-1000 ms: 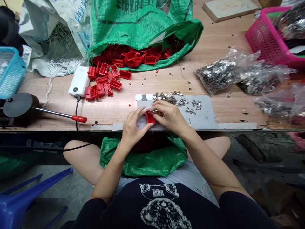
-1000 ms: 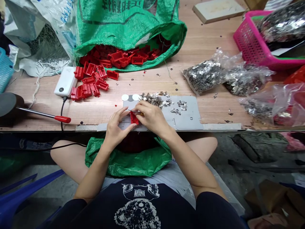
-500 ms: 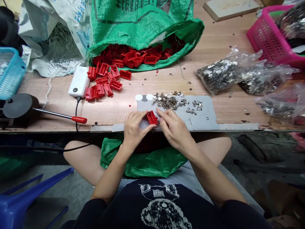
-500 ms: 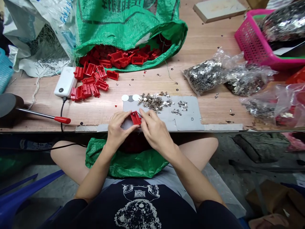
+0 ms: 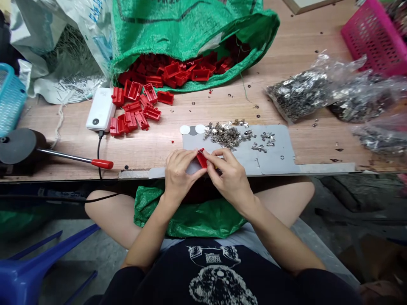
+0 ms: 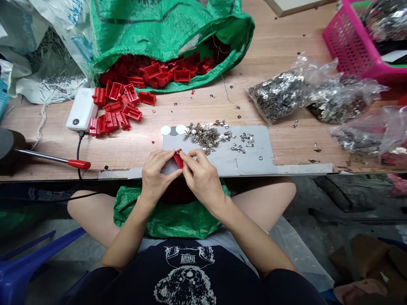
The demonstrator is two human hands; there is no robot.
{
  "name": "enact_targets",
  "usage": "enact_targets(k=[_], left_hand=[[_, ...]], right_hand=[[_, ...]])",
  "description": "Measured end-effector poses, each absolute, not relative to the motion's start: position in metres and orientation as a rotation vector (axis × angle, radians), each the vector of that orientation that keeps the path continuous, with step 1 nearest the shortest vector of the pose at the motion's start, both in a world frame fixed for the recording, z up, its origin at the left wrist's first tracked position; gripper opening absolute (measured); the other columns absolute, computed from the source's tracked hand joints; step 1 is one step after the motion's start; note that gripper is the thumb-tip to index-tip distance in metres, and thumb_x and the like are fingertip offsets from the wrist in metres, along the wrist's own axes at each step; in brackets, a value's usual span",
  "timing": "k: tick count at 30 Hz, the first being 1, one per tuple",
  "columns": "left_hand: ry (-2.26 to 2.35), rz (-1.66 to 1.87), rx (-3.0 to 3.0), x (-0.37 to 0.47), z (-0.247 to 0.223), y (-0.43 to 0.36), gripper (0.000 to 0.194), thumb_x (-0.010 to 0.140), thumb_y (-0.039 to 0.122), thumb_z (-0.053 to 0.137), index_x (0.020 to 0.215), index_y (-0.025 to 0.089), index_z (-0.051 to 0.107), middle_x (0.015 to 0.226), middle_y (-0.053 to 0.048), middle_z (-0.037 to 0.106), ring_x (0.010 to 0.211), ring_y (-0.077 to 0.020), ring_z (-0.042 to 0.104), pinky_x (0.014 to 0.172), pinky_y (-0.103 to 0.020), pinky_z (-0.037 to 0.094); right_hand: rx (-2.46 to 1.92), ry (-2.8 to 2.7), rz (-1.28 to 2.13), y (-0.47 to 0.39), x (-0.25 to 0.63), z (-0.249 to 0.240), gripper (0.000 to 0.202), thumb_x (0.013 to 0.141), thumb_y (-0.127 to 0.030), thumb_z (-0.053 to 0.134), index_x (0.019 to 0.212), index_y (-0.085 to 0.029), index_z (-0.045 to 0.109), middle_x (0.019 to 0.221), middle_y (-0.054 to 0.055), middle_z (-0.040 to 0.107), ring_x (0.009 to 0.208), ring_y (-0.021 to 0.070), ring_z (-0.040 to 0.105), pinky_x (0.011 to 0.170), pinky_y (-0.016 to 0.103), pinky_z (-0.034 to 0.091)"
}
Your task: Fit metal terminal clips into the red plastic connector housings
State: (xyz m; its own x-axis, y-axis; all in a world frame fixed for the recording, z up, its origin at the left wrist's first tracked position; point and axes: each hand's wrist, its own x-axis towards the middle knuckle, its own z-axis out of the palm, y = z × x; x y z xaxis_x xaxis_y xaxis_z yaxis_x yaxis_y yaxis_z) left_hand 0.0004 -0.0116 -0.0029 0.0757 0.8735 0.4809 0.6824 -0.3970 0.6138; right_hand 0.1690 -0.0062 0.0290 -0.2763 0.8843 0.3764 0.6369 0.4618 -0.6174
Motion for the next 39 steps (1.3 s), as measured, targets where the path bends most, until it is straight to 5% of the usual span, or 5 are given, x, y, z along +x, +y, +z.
enact_targets(k=[9,28,36,39], left_hand=[[1.588,1.206,2.067,0.001,0.001,-0.012,0.043,0.088,0.039,0.078,0.124,0.02,0.066,0.114,-0.009,0.076,0.11,-0.0254,0.069,0.1,-0.045,0.053],[1.629,1.215,2.015,0.004,0.001,-0.014,0.042,0.085,0.035,0.081,0.122,0.02,0.067,0.114,-0.007,0.076,0.109,-0.0248,0.068,0.1,-0.043,0.052],[1.615,1.246,1.948,0.005,0.007,-0.015,0.042,0.083,0.029,0.079,0.122,0.019,0.064,0.12,-0.009,0.072,0.118,-0.0251,0.065,0.106,-0.043,0.052],[1.633,1.276,1.856,0.001,0.011,-0.018,0.048,0.082,0.025,0.076,0.128,0.02,0.062,0.12,-0.009,0.066,0.111,-0.0217,0.065,0.1,-0.038,0.056]], right_hand=[[-1.483,-2.215,0.463,-0.003,0.162,0.045,0.032,0.101,-0.018,0.045,0.119,-0.016,0.072,0.097,0.01,0.063,0.072,0.017,0.061,0.056,0.027,0.048],[-1.528,-2.131,0.392,-0.006,0.159,0.039,0.03,0.1,-0.02,0.047,0.116,-0.017,0.072,0.1,0.011,0.062,0.072,0.0178,0.063,0.055,0.028,0.046],[-1.377,-2.015,0.662,0.002,0.177,0.032,0.025,0.098,-0.019,0.046,0.115,-0.02,0.065,0.108,0.011,0.071,0.098,0.0248,0.07,0.083,0.036,0.054],[-1.457,-1.891,0.634,0.01,0.19,0.028,0.031,0.099,-0.024,0.045,0.126,-0.02,0.059,0.109,0.011,0.073,0.091,0.0244,0.071,0.08,0.037,0.053]])
